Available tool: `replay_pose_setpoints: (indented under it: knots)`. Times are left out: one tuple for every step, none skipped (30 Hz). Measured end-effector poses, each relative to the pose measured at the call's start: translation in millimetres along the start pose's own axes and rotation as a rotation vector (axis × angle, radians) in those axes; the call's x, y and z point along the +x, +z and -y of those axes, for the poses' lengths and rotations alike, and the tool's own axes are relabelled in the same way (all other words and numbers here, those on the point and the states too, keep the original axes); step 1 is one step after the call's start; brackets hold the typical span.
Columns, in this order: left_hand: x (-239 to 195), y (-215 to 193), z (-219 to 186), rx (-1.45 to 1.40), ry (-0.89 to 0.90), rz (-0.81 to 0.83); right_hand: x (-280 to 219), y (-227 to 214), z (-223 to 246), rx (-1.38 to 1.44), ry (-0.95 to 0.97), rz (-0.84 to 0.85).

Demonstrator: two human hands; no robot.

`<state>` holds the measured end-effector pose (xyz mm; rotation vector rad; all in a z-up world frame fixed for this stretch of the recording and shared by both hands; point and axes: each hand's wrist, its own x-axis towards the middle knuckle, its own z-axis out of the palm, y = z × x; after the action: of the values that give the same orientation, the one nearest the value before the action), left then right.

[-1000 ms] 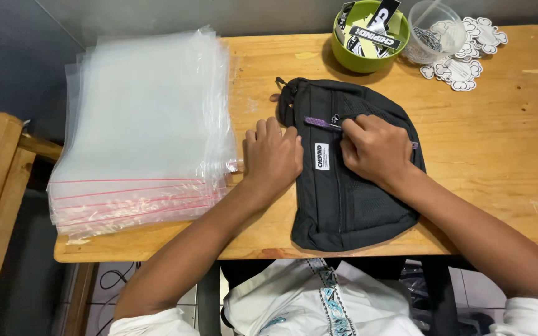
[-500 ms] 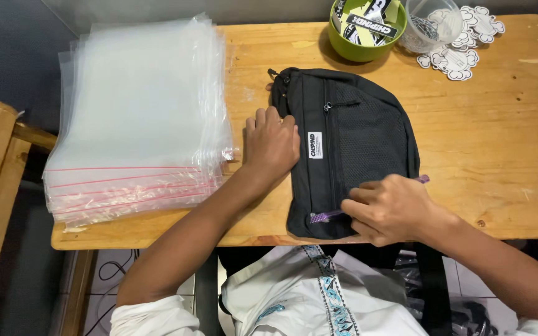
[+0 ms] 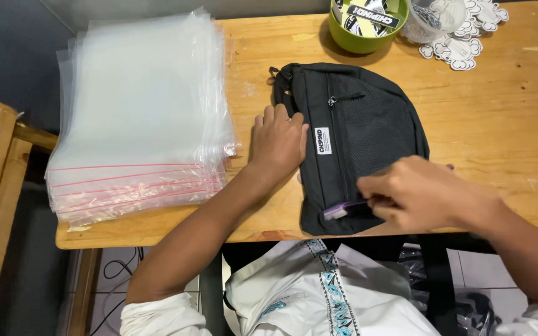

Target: The person removes a black bag from a plastic wrapper, cleans it with a toothbrush, and attaches a sticker to the front. They then place the bag into a new plastic bag and seal it.

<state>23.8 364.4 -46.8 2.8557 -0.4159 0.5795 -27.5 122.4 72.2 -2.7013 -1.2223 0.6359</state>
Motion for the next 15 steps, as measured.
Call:
replay_pose_setpoints:
  knots:
    - [0.1, 0.3, 1.0, -0.003, 0.001, 0.002, -2.3, -6.1, -4.4, 0.002, 0.003, 0.002]
    - [0.2, 0.3, 1.7, 0.004, 0.005, -0.004, -5.1, -12.3, -8.8, 0.023, 0.092, -0.062]
    - [1.9, 0.3, 2.0, 0.01, 0.009, -0.015, -8.2, -19.6, -13.6, 0.04, 0.182, -0.129]
    - [1.5, 1.7, 3.7, 0.006, 0.011, -0.016, -9.0, -15.7, -10.3, 0.038, 0.187, -0.129]
    - [1.9, 3.1, 5.2, 0.011, 0.009, -0.017, -9.7, -12.3, -7.4, -0.093, 0.187, -0.151]
    - [2.4, 4.7, 6.7, 0.017, 0.006, -0.018, -10.4, -8.8, -4.9, -0.223, 0.186, -0.173]
    - [2.1, 4.4, 6.4, 0.015, 0.007, -0.016, -14.4, -8.1, 0.8, -0.221, 0.188, -0.171]
    - [1.6, 4.3, 6.1, 0.03, 0.015, -0.041, -18.3, -7.3, 6.4, 0.045, 0.081, 0.034]
    - [2.6, 3.9, 6.8, 0.047, 0.023, -0.069, -21.3, -7.3, 11.6, 0.312, -0.036, 0.231]
    - [5.1, 3.4, 7.1, 0.047, 0.025, -0.07, -27.1, -8.5, 9.0, 0.311, -0.035, 0.231]
    - [4.7, 2.8, 6.5, 0.04, 0.016, -0.045, -33.8, -8.7, 7.1, 0.362, -0.027, 0.175]
    - [4.2, 2.3, 5.6, 0.034, 0.007, -0.02, -40.9, -8.7, 5.1, 0.413, -0.019, 0.119]
    - [3.7, 2.3, 5.3, 0.033, 0.008, -0.015, -40.7, -4.9, 2.1, 0.419, -0.018, 0.121]
    - [3.3, 2.1, 4.6, 0.029, 0.006, -0.018, -41.0, -1.2, -0.8, 0.236, 0.05, -0.088]
    - [5.4, 1.2, 4.8, 0.027, 0.006, -0.026, -40.5, 1.4, -4.2, 0.049, 0.114, -0.301]
